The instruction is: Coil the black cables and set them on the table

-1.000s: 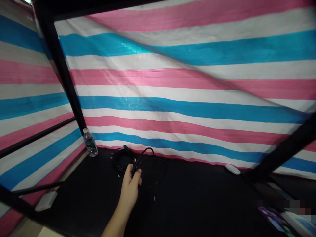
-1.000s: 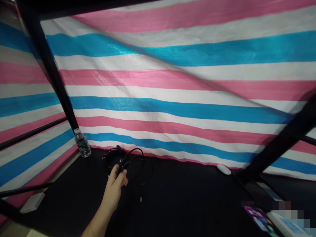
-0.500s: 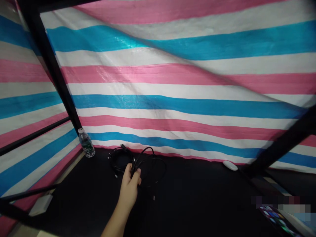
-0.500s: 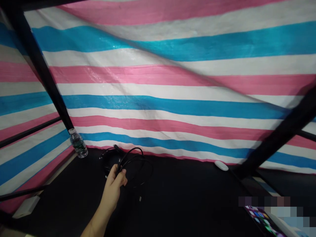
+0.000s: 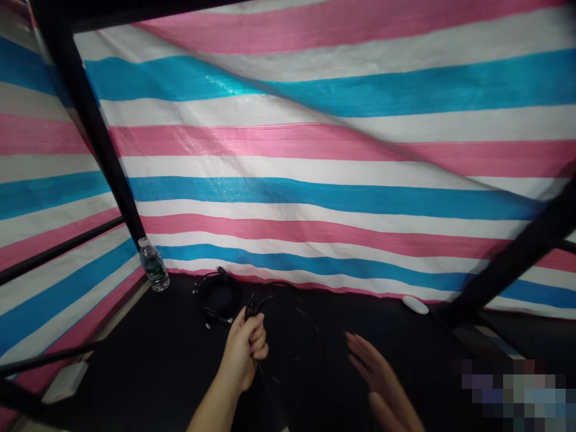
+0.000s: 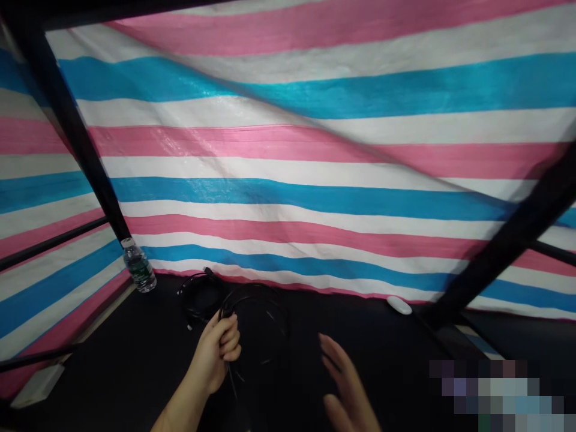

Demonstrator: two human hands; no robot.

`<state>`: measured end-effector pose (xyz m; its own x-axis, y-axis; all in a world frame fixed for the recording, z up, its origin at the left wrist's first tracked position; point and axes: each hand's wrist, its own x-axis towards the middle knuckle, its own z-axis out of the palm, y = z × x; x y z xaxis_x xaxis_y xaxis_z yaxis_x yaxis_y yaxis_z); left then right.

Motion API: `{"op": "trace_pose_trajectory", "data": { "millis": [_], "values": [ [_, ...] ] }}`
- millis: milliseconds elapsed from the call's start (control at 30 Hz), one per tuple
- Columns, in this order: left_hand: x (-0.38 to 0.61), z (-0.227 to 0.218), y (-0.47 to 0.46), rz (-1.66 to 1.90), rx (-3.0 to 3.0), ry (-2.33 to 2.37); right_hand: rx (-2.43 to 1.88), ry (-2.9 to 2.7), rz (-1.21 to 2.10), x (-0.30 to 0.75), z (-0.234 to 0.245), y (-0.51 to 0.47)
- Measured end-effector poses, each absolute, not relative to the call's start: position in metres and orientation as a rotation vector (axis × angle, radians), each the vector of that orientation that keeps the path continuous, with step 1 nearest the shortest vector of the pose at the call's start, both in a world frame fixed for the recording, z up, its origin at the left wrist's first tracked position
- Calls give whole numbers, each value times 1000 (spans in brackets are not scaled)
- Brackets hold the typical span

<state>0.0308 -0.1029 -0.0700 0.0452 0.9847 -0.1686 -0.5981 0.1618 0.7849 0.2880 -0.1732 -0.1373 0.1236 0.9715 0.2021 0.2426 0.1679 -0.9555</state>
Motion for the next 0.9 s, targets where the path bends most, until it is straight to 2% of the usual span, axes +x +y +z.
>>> {"op": "trace_pose_trajectory", "data": {
  "millis": [67,233,333,433,467,533,700,800,900],
  "values": [
    [37,-70,-106,1245,588,816,-1119,-1327,1024,246,-120,-159],
    [36,-68,-115,1043,566,733,-1264,-1125,1058,207,-116,-120],
    [26,-67,-120,849,658,685,-1330,-1260,930,211,-121,-112],
    [17,-64,-125,638,718,589,-1424,-1445,586,214,-118,-114],
    [14,-63,-126,585,729,558,-1422,-1471,557,214,-115,-115],
    [12,-61,-128,532,755,528,-1344,-1490,709,214,-105,-118],
    [17,-62,-127,792,802,631,-1141,-1362,1292,212,-84,-127],
    [22,-67,-125,996,783,662,-1063,-988,1401,206,-83,-131],
    [25,-72,-127,1035,746,654,-992,-720,1377,200,-86,-136]
  ]
}}
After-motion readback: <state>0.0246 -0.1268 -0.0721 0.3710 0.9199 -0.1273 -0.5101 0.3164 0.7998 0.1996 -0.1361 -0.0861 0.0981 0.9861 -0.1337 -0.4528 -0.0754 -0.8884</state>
